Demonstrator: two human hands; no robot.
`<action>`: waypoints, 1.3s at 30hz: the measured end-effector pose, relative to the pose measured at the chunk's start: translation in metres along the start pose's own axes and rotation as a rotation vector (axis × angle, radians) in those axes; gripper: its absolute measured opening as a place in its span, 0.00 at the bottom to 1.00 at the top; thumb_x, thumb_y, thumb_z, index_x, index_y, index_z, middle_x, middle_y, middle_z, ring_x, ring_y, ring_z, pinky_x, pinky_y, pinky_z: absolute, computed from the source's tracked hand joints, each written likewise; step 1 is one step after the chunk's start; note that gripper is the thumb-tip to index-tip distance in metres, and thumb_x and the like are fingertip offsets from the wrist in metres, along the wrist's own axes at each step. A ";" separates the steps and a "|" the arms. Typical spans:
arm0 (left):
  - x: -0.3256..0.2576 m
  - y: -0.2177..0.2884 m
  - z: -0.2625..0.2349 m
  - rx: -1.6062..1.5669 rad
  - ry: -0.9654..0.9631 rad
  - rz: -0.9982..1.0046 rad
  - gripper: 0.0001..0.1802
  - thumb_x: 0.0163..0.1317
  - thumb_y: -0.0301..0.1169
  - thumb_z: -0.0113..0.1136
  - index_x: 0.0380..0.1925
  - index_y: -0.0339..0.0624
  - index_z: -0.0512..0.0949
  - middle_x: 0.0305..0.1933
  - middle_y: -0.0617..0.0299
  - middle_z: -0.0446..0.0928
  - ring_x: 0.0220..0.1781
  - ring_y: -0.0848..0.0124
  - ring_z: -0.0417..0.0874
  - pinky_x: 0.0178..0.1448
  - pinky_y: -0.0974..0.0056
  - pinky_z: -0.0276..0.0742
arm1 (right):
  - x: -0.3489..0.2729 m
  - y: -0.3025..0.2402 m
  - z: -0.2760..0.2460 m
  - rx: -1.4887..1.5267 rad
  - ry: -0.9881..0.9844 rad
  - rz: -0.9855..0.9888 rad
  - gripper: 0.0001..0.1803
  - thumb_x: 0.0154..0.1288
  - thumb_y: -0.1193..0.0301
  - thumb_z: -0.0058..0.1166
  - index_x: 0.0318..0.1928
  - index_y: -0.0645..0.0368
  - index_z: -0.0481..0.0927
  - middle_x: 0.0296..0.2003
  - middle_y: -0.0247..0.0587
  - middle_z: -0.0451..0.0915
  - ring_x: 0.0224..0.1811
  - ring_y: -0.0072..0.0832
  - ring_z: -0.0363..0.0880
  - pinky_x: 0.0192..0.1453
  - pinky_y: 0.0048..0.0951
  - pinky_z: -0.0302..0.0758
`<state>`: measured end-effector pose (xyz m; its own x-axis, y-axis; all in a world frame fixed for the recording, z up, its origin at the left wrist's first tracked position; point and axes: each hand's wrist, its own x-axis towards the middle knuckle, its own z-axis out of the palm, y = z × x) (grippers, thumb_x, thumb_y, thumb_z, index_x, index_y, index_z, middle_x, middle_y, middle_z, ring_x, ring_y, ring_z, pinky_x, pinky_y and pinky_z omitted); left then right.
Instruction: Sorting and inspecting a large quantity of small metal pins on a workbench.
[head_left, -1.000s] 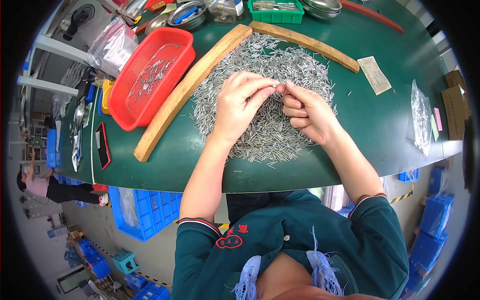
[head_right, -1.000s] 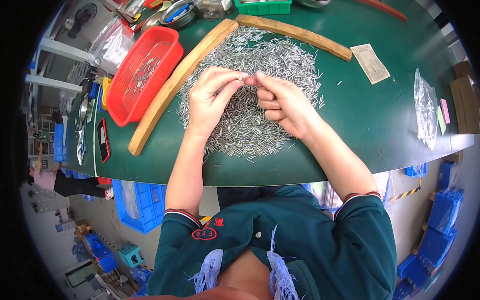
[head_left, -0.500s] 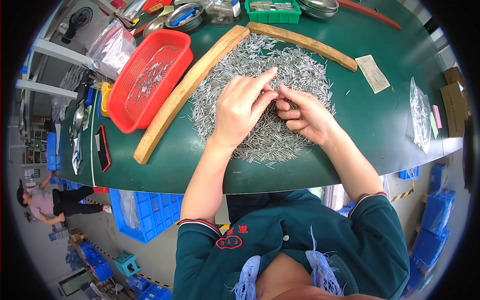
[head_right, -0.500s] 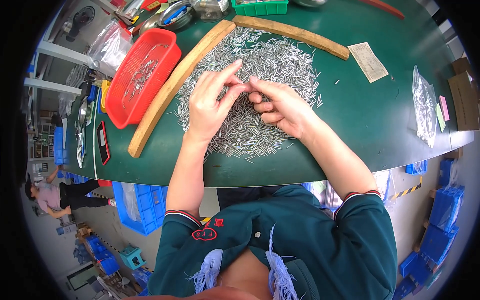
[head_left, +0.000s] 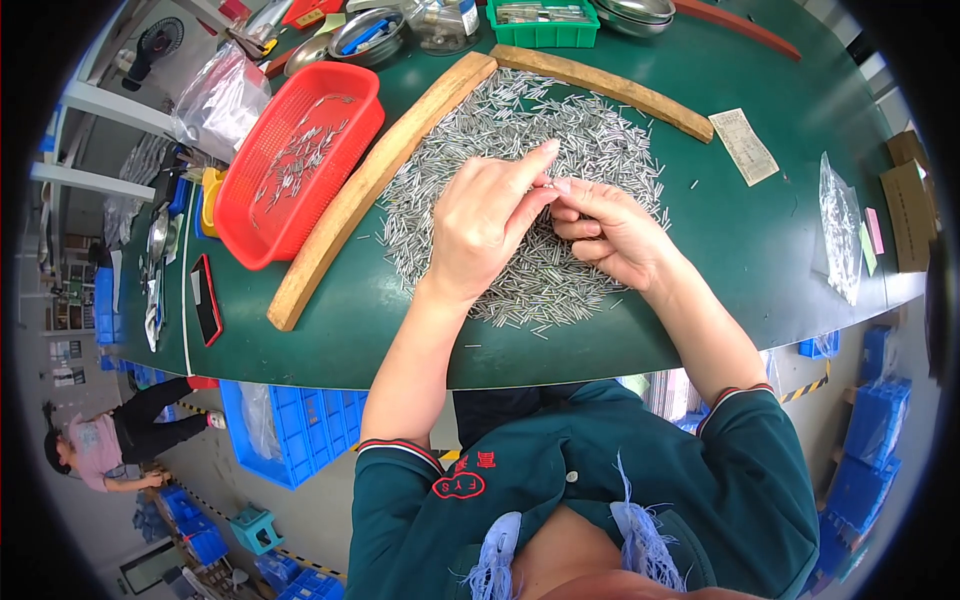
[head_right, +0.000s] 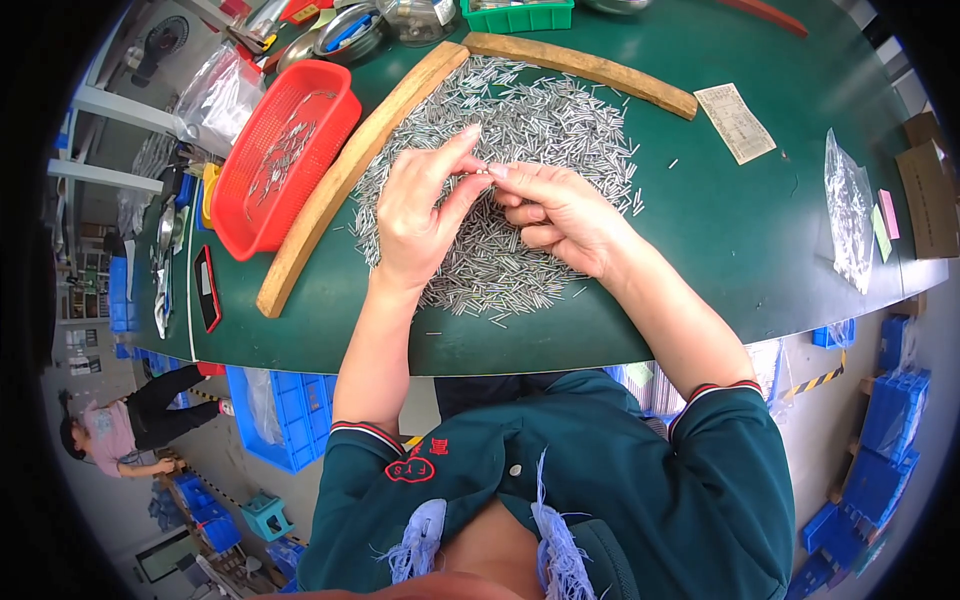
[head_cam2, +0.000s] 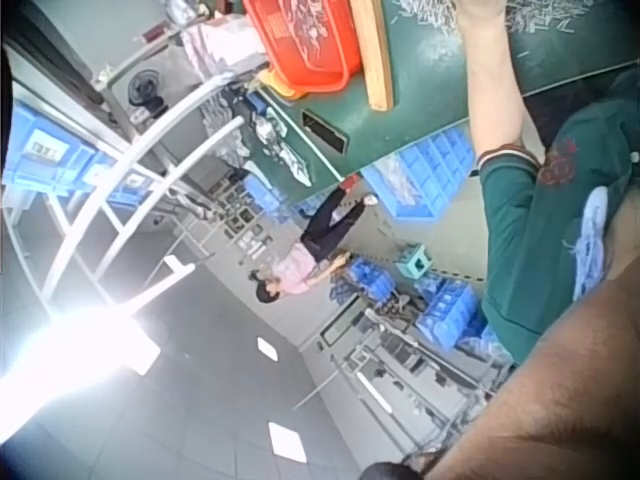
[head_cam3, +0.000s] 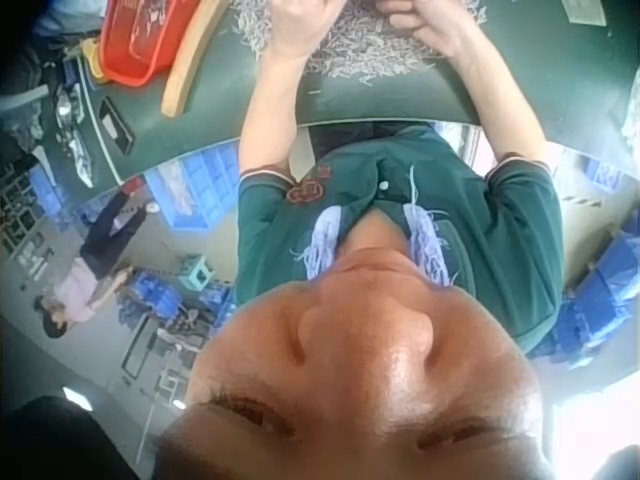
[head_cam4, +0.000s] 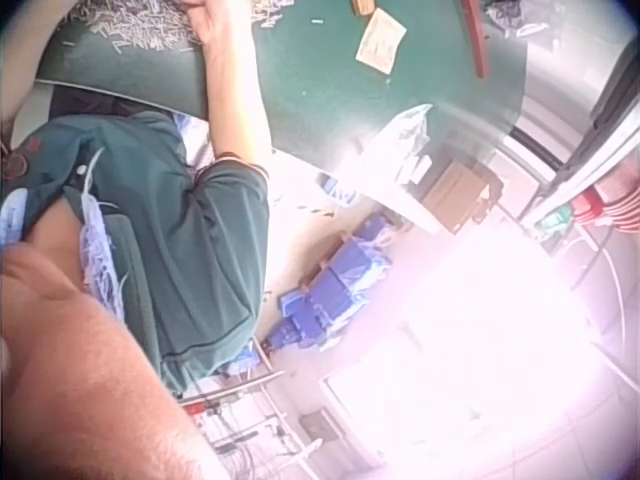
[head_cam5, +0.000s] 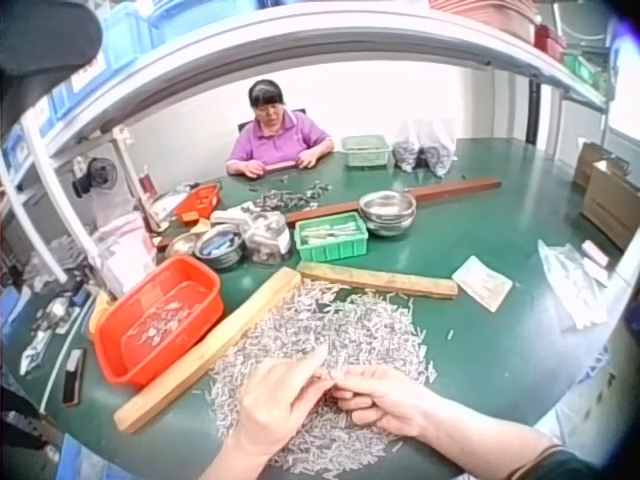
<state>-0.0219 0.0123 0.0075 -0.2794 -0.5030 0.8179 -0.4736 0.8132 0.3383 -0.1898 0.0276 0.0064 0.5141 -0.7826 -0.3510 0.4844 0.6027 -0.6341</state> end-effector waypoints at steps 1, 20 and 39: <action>0.000 0.000 0.000 0.006 0.003 0.009 0.25 0.43 0.23 0.67 0.47 0.44 0.78 0.27 0.65 0.77 0.29 0.69 0.76 0.32 0.66 0.73 | 0.000 0.000 0.000 0.000 -0.006 0.000 0.10 0.66 0.65 0.52 0.30 0.56 0.71 0.24 0.22 0.64 0.18 0.06 0.53 0.15 0.10 0.44; -0.001 0.001 0.002 0.009 0.049 0.061 0.28 0.43 0.22 0.68 0.49 0.45 0.76 0.28 0.68 0.79 0.29 0.71 0.75 0.32 0.68 0.74 | -0.001 0.001 -0.004 0.108 -0.096 0.022 0.08 0.67 0.66 0.50 0.35 0.57 0.71 0.26 0.24 0.64 0.19 0.06 0.54 0.14 0.09 0.44; -0.010 -0.051 -0.010 0.498 -0.487 -0.599 0.18 0.58 0.46 0.56 0.37 0.44 0.82 0.40 0.58 0.79 0.48 0.61 0.72 0.55 0.53 0.61 | 0.008 -0.002 -0.017 0.531 -0.135 0.082 0.22 0.70 0.53 0.41 0.19 0.49 0.62 0.18 0.22 0.58 0.14 0.09 0.51 0.11 0.12 0.44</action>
<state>0.0127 -0.0212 -0.0131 -0.1389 -0.9593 0.2457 -0.9265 0.2135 0.3099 -0.1979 0.0174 -0.0070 0.6345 -0.7238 -0.2711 0.7112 0.6841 -0.1618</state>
